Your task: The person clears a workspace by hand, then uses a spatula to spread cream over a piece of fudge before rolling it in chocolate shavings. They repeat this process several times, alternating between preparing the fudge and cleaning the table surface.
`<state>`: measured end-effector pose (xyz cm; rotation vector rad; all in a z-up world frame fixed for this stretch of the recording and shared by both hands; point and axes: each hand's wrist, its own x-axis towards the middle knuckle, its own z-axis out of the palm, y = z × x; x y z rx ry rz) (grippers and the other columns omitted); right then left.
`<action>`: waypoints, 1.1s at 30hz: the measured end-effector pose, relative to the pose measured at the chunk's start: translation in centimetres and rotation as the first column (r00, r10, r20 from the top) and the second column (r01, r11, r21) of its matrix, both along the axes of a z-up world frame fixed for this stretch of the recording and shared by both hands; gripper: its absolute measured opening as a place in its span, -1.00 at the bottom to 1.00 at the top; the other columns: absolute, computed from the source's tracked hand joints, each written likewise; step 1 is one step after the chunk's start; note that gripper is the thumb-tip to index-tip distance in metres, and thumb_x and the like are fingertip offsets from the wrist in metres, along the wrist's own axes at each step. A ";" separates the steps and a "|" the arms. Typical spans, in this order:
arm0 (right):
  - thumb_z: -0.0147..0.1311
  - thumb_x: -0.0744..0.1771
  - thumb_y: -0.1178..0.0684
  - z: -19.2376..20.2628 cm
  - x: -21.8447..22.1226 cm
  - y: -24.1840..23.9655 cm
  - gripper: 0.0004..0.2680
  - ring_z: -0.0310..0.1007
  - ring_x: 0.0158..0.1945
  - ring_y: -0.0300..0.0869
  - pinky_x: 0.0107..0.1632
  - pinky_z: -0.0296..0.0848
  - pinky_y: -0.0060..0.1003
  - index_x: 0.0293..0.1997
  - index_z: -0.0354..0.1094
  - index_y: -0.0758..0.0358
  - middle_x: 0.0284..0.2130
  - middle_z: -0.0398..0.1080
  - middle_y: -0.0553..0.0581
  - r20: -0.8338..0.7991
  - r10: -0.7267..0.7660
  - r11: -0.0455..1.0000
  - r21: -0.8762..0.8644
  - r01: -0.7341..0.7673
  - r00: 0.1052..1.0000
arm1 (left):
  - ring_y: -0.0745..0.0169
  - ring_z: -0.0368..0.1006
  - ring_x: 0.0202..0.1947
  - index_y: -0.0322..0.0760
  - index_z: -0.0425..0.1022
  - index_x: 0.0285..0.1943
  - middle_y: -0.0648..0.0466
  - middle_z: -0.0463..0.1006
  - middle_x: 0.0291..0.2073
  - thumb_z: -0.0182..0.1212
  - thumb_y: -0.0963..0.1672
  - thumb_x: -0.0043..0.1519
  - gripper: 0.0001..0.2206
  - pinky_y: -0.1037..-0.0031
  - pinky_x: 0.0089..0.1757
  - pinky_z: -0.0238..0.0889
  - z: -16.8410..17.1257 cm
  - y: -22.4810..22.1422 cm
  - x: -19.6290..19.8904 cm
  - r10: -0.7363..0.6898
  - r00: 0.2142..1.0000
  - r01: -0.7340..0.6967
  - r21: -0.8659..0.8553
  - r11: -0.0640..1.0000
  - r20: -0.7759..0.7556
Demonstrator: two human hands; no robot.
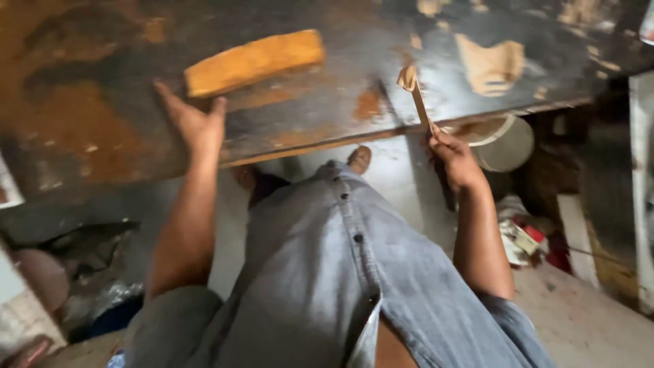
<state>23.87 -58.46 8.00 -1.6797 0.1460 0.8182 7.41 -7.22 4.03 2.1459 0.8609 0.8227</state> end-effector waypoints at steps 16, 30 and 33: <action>0.17 0.38 0.06 -4.9 -10.4 31.0 -0.85 0.43 -0.26 0.17 -0.13 0.44 0.01 -0.03 0.52 0.28 -0.23 0.38 0.37 0.703 0.226 0.737 -0.576 0.354 0.674 | 0.04 0.52 0.03 -0.58 0.37 0.28 -0.18 0.41 0.09 0.39 -0.27 0.15 -0.50 0.41 -0.02 0.50 -4.9 8.0 0.0 -0.444 0.876 0.480 -0.428 0.765 0.188; 0.23 0.39 0.04 3.6 -3.2 25.6 -0.83 0.48 -0.18 0.18 -0.09 0.49 0.02 0.08 0.53 0.13 -0.23 0.46 0.31 0.642 0.593 0.616 -0.750 0.240 0.486 | 0.04 0.01 0.53 -0.56 -0.04 0.56 -0.19 0.10 0.52 0.07 -0.30 0.28 -0.38 0.35 0.39 -0.09 -4.0 9.8 0.1 -0.373 0.794 0.540 -0.838 0.071 0.480; 0.19 0.35 0.06 2.3 -1.9 26.8 -0.85 0.52 -0.20 0.10 -0.10 0.50 -0.02 -0.01 0.55 0.13 -0.23 0.49 0.24 0.568 0.565 0.704 -0.710 0.010 0.599 | 0.05 0.01 0.53 -0.56 0.01 0.56 -0.18 0.11 0.53 0.07 -0.28 0.28 -0.39 0.37 0.38 -0.12 -3.2 10.0 -0.4 -0.427 0.780 0.545 -0.832 0.104 0.458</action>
